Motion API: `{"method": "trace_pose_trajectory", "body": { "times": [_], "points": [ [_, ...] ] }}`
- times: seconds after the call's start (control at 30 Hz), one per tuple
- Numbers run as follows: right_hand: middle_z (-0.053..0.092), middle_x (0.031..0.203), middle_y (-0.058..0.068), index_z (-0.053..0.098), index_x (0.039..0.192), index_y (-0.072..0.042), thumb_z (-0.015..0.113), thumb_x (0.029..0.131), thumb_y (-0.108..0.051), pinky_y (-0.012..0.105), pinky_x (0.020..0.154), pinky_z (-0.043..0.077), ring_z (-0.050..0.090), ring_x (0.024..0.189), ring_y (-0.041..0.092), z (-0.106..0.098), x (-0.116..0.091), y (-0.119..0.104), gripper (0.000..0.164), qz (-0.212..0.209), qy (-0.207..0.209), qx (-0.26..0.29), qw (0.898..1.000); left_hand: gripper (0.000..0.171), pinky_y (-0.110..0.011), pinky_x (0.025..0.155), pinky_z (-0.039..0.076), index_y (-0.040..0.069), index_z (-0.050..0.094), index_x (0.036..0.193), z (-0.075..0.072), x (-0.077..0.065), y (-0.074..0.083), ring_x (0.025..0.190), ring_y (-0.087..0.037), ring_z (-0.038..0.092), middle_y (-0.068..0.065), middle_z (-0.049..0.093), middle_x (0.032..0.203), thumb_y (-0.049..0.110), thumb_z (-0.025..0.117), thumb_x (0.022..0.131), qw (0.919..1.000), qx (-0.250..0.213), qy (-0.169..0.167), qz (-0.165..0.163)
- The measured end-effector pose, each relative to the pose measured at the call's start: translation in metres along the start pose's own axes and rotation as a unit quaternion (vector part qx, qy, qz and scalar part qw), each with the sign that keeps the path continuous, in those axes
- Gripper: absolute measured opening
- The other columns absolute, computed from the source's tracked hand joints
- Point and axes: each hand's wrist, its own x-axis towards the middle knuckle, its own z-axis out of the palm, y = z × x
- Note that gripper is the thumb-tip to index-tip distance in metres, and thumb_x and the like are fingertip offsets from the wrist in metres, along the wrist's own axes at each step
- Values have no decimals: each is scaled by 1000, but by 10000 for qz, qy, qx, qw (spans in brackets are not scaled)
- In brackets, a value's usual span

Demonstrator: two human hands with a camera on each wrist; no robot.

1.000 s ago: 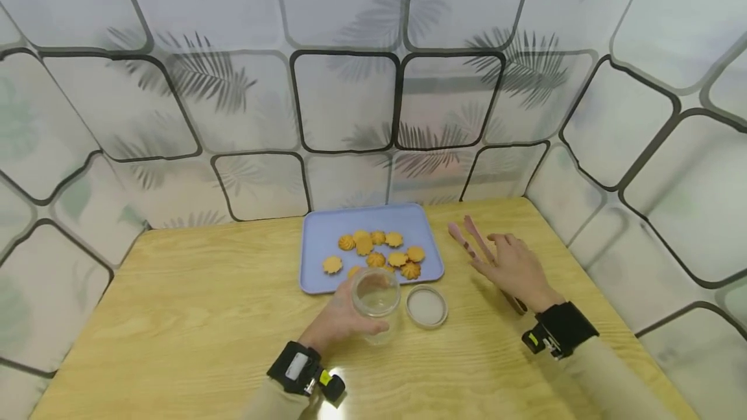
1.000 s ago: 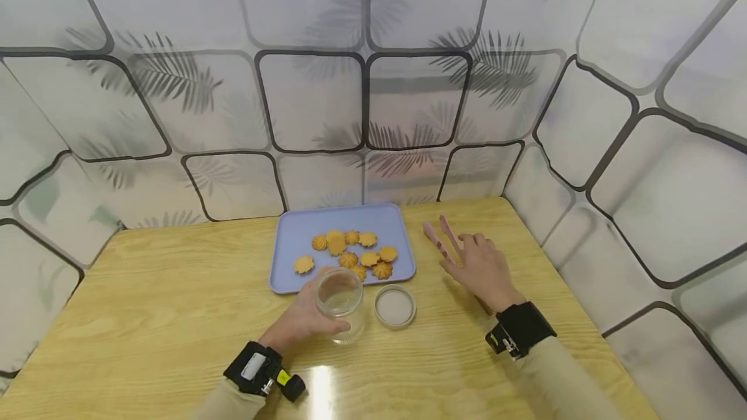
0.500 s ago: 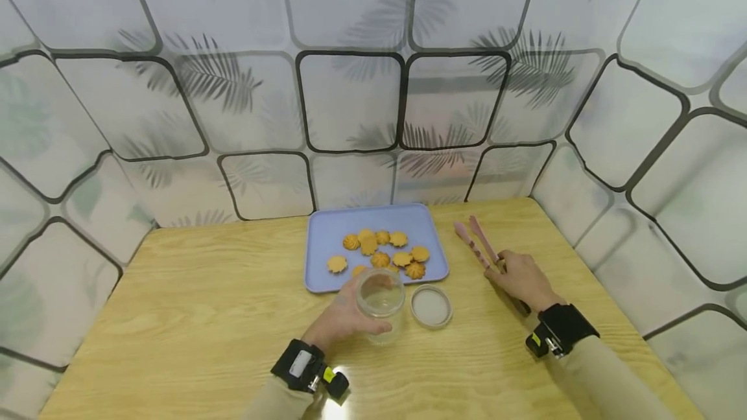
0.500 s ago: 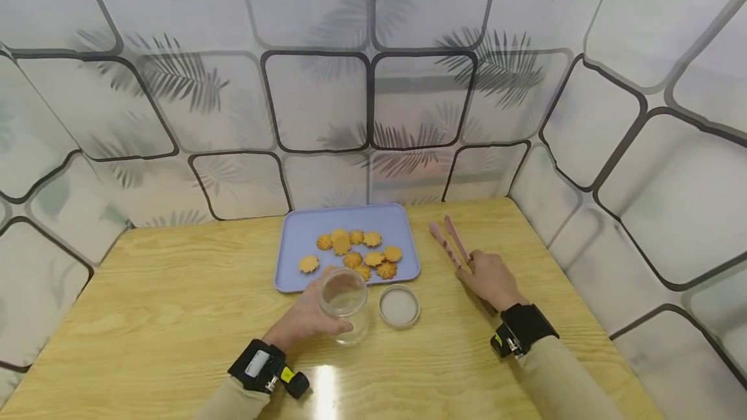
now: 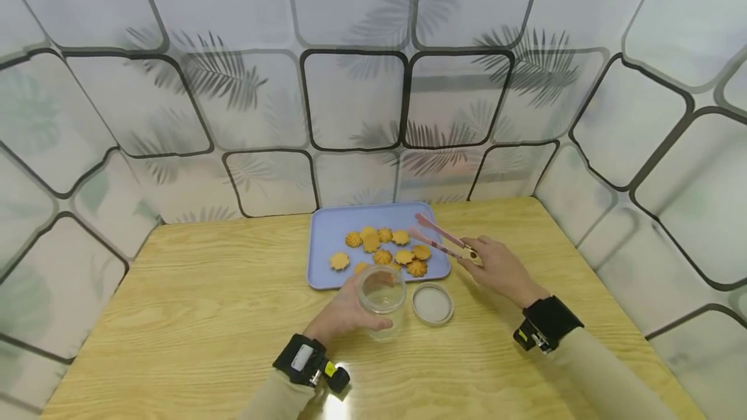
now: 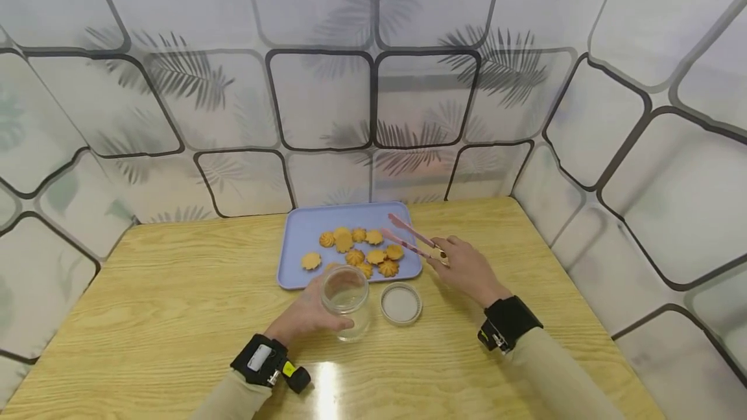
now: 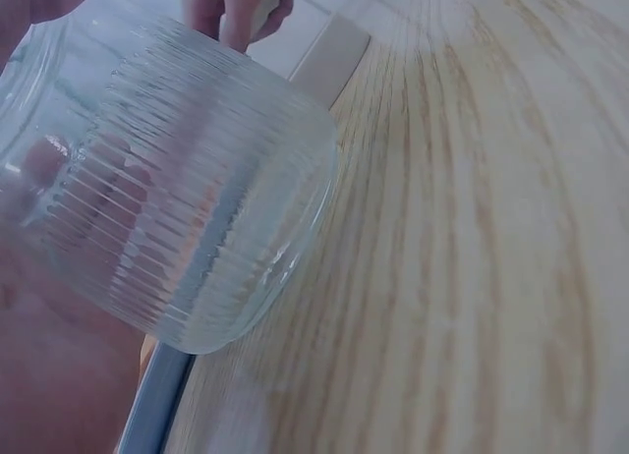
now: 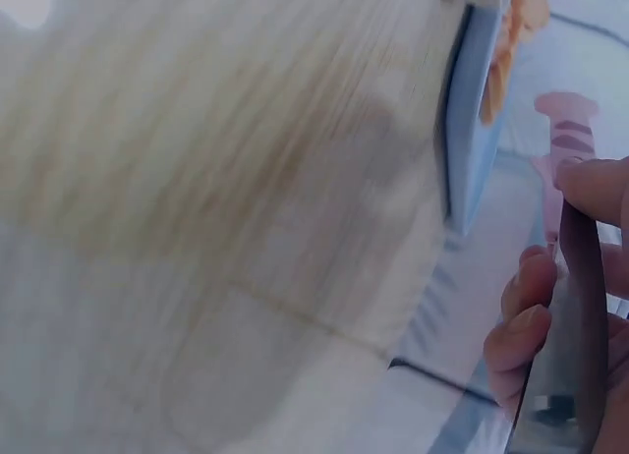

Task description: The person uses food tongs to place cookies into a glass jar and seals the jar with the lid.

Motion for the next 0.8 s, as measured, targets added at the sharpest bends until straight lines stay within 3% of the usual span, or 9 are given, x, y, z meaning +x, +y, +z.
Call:
{"method": "trace_pose_trajectory", "body": {
  "times": [0.33, 0.53, 0.7, 0.8],
  "points": [
    [63, 94, 8, 65, 129, 3, 72, 95, -24, 35, 66, 49, 59, 77, 18, 15, 23, -13, 44, -623, -239, -368, 9971, 83, -50, 112, 43, 16, 52, 142, 0, 4, 0, 127, -33, 56, -12, 62, 134, 9, 89, 67, 9999, 120, 10, 30],
    [64, 93, 11, 65, 129, 5, 71, 95, -24, 34, 63, 49, 58, 75, 19, 18, 28, -12, 45, -325, -373, -604, 9970, 83, -51, 111, 43, 15, 52, 142, 1, 6, -1, 126, -33, 57, -14, 63, 134, 7, 88, 67, 9999, 23, -46, 117],
    [57, 76, 4, 65, 132, 4, 66, 98, -22, 29, 55, 37, 48, 64, 15, 20, 32, -12, 43, -32, -671, -546, 9962, 83, -49, 111, 44, 16, 52, 142, 2, 4, -1, 127, -36, 56, -13, 62, 135, 8, 88, 67, 9999, 9, -107, 105],
    [50, 66, 0, 72, 119, 0, 65, 99, -18, 26, 53, 30, 41, 58, 13, 23, 37, -13, 28, -3, -661, -267, 9975, 83, -47, 111, 44, 17, 53, 142, 0, 1, 0, 127, -35, 56, -13, 62, 135, 8, 88, 67, 9999, 32, -54, 81]
  ]
}}
